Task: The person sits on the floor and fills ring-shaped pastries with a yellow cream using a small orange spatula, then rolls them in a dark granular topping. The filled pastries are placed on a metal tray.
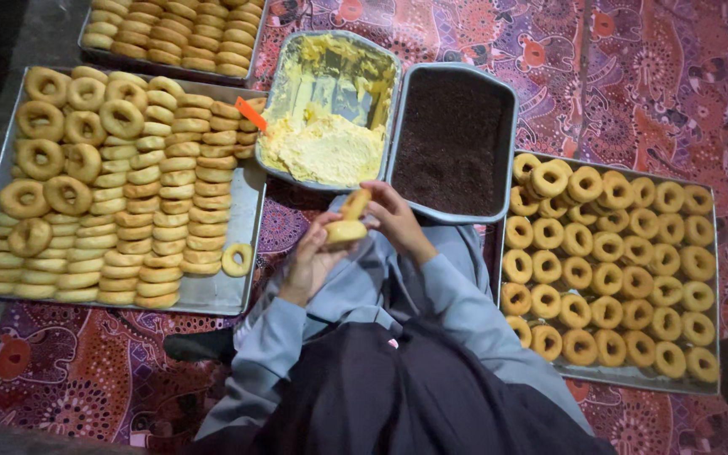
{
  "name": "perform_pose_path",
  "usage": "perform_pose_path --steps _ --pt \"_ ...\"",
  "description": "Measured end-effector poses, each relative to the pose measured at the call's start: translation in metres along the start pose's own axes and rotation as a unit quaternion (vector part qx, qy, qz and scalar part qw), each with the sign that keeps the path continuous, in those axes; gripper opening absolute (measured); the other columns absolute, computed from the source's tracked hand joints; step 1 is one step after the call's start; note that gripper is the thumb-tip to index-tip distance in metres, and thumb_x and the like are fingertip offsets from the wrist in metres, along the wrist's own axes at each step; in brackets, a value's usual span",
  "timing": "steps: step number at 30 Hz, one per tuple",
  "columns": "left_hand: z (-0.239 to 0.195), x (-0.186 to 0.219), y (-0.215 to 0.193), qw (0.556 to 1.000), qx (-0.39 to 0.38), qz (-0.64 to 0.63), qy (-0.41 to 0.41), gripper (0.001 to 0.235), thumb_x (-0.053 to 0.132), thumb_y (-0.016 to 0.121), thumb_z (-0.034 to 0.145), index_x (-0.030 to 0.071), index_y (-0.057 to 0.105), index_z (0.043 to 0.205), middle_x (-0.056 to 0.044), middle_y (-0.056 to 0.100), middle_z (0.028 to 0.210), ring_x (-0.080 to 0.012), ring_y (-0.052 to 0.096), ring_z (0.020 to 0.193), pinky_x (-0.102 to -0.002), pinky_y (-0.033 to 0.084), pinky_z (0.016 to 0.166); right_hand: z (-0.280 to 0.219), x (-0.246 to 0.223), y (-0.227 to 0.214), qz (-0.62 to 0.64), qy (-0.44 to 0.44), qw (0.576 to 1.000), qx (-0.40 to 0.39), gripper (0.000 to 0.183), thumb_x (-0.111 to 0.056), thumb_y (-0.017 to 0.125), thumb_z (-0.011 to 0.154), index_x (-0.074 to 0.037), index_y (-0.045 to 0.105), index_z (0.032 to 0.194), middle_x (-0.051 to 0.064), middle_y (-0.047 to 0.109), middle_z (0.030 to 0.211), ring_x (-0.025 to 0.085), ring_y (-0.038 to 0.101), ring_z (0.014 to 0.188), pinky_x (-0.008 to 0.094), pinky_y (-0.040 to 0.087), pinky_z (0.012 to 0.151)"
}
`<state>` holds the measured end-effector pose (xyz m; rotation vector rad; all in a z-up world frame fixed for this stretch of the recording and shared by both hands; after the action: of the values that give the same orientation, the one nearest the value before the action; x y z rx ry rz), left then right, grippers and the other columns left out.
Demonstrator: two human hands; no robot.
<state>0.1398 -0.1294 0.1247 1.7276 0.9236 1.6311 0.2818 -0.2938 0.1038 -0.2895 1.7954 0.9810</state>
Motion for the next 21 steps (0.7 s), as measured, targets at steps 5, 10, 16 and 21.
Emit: perform_pose_path --steps 5,10,16,21 --pt "-0.004 -0.014 -0.022 0.986 -0.012 -0.161 -0.043 0.062 0.049 0.052 0.102 -0.001 0.051 0.138 -0.028 0.058 0.134 -0.039 0.06 0.121 -0.054 0.05 0.106 0.003 0.019 -0.047 -0.142 -0.024 0.988 -0.059 0.035 -0.017 0.072 0.104 -0.004 0.054 0.132 0.008 0.062 0.121 0.014 0.062 0.109 0.03 0.054 0.089" --pt "0.013 -0.037 -0.059 0.981 0.158 -0.11 0.002 0.049 0.048 0.042 0.107 0.004 0.047 0.129 -0.022 0.06 0.139 -0.0343 0.061 0.127 -0.051 0.05 0.108 0.017 0.044 -0.03 -0.22 -0.074 0.946 0.228 0.028 -0.023 0.067 0.104 -0.007 0.056 0.123 0.005 0.067 0.103 0.012 0.065 0.092 0.03 0.056 0.079" --pt "0.039 -0.058 -0.104 0.966 0.244 0.033 0.083 0.054 0.044 0.042 0.109 0.004 0.052 0.142 -0.009 0.063 0.132 -0.0211 0.059 0.113 -0.036 0.047 0.095 0.021 0.041 0.046 -0.497 -0.074 0.864 0.039 0.048 -0.023 0.08 0.084 -0.009 0.064 0.127 0.008 0.066 0.098 0.021 0.064 0.088 0.035 0.055 0.079" --pt "0.035 -0.053 -0.166 0.947 0.282 0.104 0.114 0.059 0.047 0.049 0.116 -0.01 0.059 0.13 -0.016 0.065 0.125 -0.0213 0.061 0.115 -0.037 0.049 0.103 0.085 0.018 0.039 -0.586 -0.217 0.781 0.015 0.036 -0.015 0.08 0.085 -0.013 0.067 0.119 0.007 0.067 0.087 0.027 0.059 0.091 0.043 0.045 0.095"
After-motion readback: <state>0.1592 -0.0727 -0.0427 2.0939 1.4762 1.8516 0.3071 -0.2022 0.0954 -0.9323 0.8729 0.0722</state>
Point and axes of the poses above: each hand's wrist, its own z-axis towards the middle knuckle, its own y-axis out of the palm, x = y × z, the point moved 1 cm from there along z, towards the middle knuckle
